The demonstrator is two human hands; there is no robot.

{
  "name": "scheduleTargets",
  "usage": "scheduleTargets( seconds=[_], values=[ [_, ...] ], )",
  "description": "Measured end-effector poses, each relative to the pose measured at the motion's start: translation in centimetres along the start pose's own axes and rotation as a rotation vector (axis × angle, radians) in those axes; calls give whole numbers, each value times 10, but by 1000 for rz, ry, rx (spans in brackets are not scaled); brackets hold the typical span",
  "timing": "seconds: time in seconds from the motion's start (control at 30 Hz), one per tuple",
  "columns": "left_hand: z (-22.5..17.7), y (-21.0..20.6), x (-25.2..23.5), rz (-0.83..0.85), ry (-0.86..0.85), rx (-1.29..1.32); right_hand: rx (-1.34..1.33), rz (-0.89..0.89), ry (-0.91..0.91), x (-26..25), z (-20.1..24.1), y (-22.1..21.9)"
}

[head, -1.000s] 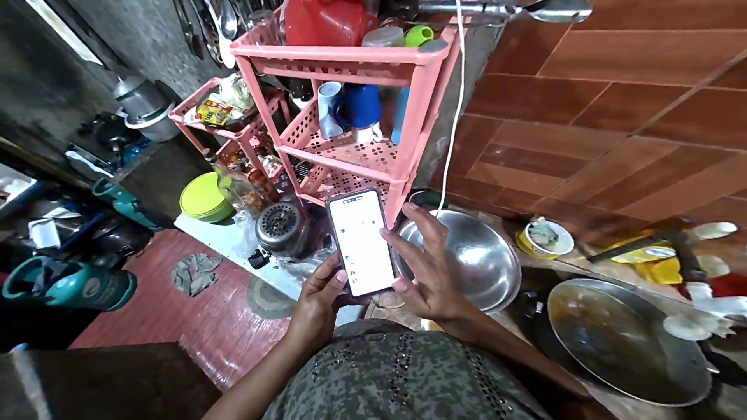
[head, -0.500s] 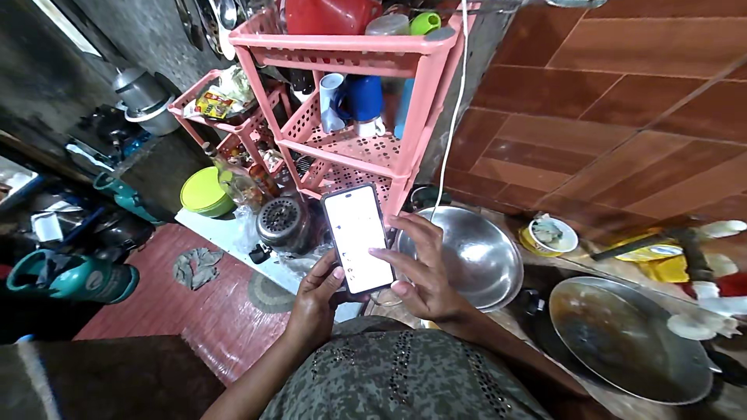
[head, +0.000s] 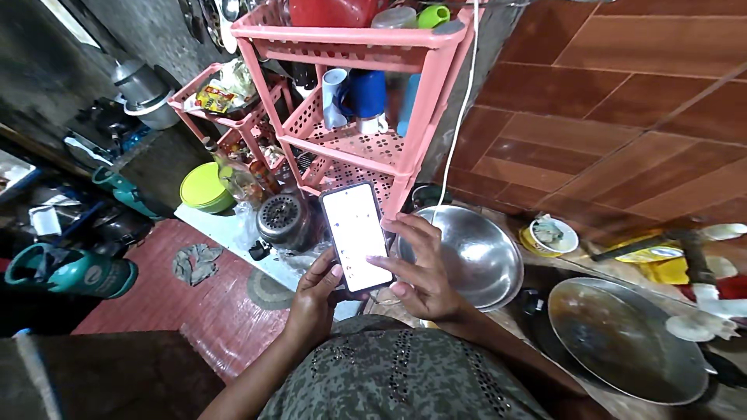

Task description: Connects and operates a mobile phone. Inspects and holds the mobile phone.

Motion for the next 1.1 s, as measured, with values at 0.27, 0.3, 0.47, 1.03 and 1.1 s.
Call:
scheduleTargets(
  seconds=[0.27,0.3,0.47,1.03,1.1],
  values=[
    [0,-1,1,-4,-10,-4,-9,4,19,-1,1,1],
    [0,-1,1,0,-10,-3,-7,3,21,0,1,1],
    [0,-2,1,1,-9,-1,-11,-3,25,-1,1,0],
    [-1,-2,-4,-5,-5,-13,-14,-24,40,-2,-1,1],
    [0,-2,-4,1,-2,-12,-5,-22,44,-2,-1,2]
  ],
)
Point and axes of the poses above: each hand's wrist, its own x-axis away from the middle knuckle, its own y-axis out of the back of the hand, z = x × y, the point moved 1 cm from there along -x, towards the middle knuckle, and after that the axes turned 15 degrees about x, right-handed, at the moved point
